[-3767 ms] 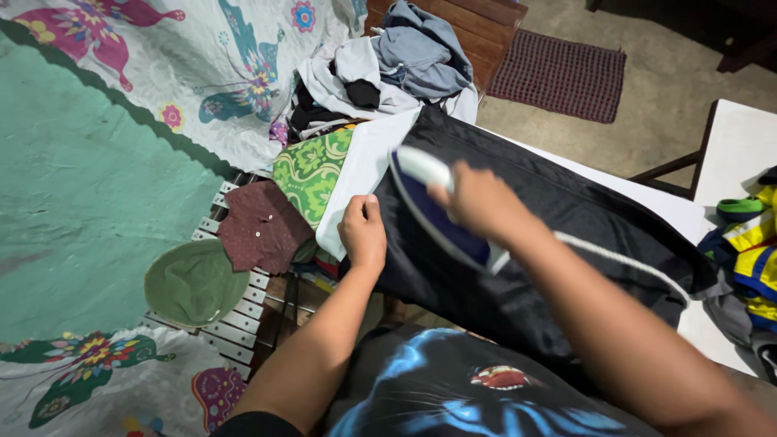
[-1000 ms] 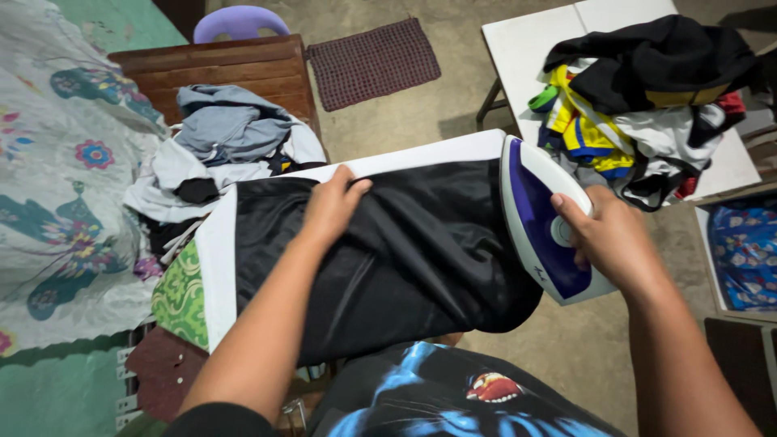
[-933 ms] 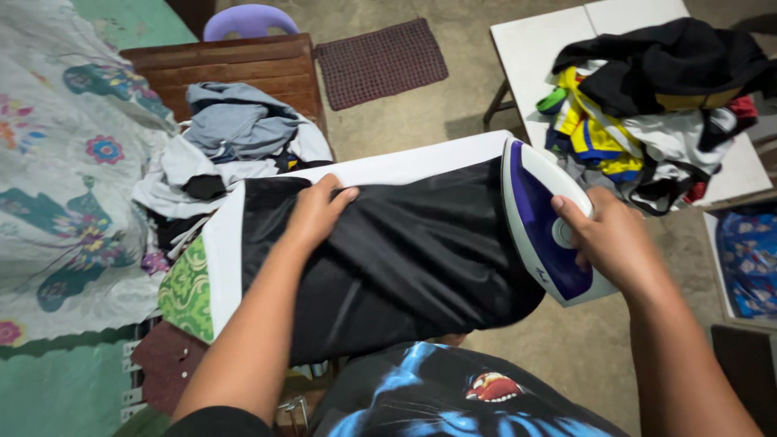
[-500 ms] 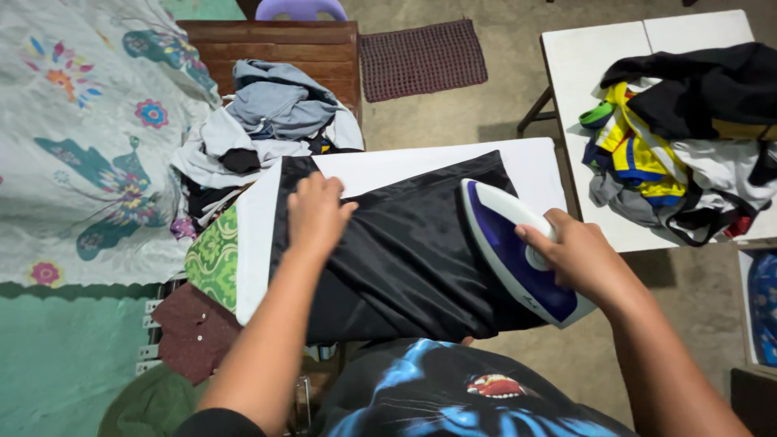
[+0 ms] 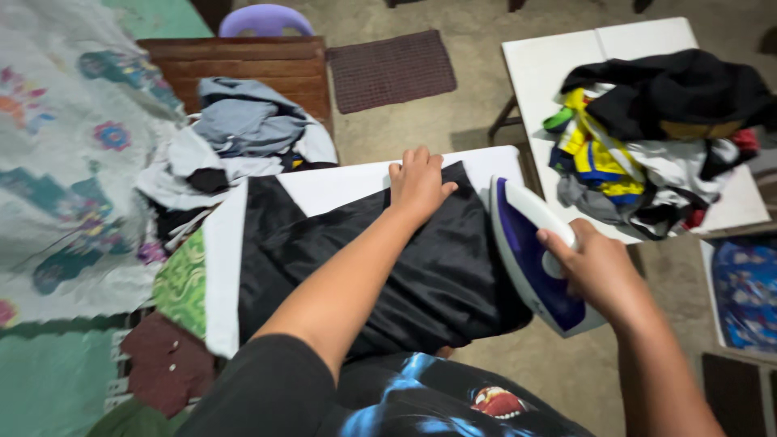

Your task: The person irons a black t-shirt on a white ironing board. They smooth the fabric with one hand while moving the iron with the other, then flip the shirt to iron the other side.

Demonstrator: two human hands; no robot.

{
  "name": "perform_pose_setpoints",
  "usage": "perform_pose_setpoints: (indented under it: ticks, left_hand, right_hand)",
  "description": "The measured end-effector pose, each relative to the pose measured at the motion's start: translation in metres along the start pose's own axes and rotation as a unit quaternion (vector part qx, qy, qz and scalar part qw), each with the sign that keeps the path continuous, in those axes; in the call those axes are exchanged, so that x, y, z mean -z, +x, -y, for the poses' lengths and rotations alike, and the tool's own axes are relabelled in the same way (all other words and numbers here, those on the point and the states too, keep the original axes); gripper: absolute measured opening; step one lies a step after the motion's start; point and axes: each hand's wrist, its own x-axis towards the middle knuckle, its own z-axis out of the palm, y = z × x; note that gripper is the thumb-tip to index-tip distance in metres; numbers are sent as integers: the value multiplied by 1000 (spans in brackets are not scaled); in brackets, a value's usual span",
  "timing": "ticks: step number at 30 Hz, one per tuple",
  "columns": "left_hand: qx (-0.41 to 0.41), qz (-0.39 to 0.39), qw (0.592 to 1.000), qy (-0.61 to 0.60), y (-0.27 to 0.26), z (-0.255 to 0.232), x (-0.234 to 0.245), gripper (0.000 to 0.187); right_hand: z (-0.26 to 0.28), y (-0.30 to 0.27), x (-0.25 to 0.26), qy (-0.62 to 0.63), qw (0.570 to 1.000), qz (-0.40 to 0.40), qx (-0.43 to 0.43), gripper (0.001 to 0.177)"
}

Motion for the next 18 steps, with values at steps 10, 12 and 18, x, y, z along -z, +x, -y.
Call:
perform_pose_setpoints:
  ticks: [10,12,18]
  left_hand:
    - [-88,43,979,-181,67,-15,-40,30]
    - [-83,47,978,-184,75,-21,-45,30]
    - [-20,61,986,-152,47,3,-11,42]
  right_hand:
    - [-14,-22,10,50,997,19,-48,47]
    - [-9,-22,9,40,998,22,-33,48]
    - [5,-14,-7,17,997,73,-11,52]
